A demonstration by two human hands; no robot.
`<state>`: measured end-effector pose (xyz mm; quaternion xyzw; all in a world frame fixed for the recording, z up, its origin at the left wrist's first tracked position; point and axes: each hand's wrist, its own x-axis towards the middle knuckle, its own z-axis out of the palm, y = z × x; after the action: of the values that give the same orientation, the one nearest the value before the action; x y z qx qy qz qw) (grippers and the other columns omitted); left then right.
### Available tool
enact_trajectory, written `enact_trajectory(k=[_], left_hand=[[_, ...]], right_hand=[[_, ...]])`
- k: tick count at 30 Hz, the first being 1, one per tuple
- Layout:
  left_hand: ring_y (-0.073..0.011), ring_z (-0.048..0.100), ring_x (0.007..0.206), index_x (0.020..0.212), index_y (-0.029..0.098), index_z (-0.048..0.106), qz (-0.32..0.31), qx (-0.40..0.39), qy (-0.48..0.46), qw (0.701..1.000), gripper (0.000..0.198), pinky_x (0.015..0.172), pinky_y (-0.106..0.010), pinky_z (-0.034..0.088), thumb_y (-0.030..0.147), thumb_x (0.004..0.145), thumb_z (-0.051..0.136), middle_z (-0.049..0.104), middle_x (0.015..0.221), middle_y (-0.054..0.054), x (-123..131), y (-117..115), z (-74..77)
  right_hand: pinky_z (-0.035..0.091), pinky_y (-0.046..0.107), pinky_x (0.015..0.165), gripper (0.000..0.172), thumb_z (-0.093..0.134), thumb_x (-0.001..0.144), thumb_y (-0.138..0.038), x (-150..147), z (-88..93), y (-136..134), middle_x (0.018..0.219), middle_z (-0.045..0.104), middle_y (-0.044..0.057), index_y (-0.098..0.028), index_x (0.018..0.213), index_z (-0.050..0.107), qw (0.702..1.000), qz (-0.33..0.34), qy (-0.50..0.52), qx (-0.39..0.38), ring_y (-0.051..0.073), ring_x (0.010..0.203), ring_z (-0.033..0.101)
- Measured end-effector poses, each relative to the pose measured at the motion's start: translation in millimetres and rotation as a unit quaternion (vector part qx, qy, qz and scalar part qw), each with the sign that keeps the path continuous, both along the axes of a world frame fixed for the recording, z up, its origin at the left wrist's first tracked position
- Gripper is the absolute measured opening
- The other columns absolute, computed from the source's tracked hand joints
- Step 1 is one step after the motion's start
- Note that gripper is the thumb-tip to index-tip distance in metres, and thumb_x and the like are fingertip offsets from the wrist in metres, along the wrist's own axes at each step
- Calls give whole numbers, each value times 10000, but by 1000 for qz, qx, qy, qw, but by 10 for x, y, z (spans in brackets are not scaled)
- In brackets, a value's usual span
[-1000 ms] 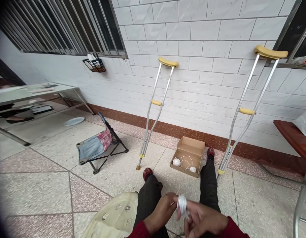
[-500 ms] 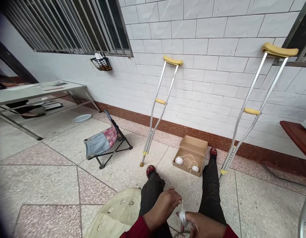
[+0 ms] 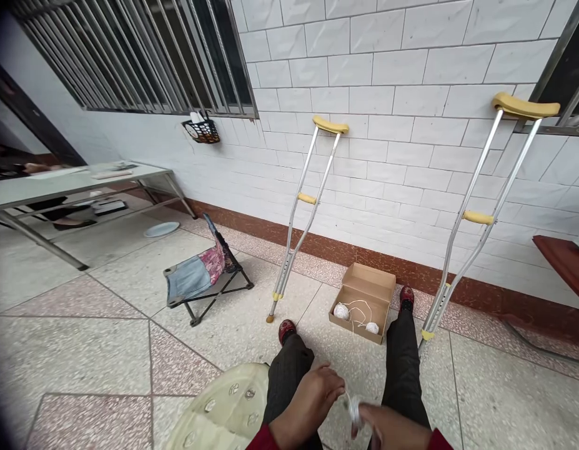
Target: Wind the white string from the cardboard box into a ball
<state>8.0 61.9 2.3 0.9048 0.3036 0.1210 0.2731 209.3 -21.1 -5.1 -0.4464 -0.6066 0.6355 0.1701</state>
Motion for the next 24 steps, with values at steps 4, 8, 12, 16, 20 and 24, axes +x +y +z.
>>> enact_trajectory(k=[4,8,12,16,20,24], left_hand=[[-136,584,668,631,161,606,1,-46,-11,999,371,820,-258,393,233,960,452,641,653,4,38,51,-12],[-151,592,704,604,164,608,-7,-107,2,994,383,712,-232,399,254,948,467,640,648,-9,128,-156,-152],[-139,570,680,610,173,581,-10,-68,2,998,317,909,-285,368,208,915,502,616,614,12,86,-154,-53],[-141,572,686,632,166,597,-18,-75,-36,996,335,906,-294,367,256,932,477,625,648,10,12,37,107],[-142,574,665,626,150,632,-19,-171,-58,983,426,709,-232,403,308,959,419,631,639,-3,29,22,16],[-149,593,702,641,159,663,-25,-172,-18,985,416,705,-232,398,336,952,451,655,664,-8,94,-186,-156]], right_hand=[[387,194,582,862,836,577,-358,-47,302,-100,877,554,-14,-271,1332,430,979,2,189,-75,88,654,524],[411,216,633,666,753,681,-317,130,508,88,798,547,-30,-252,1281,470,982,-119,147,-1,105,691,521],[369,195,528,591,770,604,-206,156,271,110,802,538,-44,-244,1153,554,991,-124,47,18,68,565,443],[360,163,478,610,816,559,-205,-10,62,-80,703,526,-72,-232,1117,571,997,30,46,-51,62,515,477],[449,189,579,618,813,665,-286,21,218,-89,780,596,-39,-224,1211,530,990,-8,140,-24,94,646,565],[539,357,780,378,634,873,-342,189,411,72,1124,611,65,-184,1205,548,987,-110,107,53,189,922,622]])
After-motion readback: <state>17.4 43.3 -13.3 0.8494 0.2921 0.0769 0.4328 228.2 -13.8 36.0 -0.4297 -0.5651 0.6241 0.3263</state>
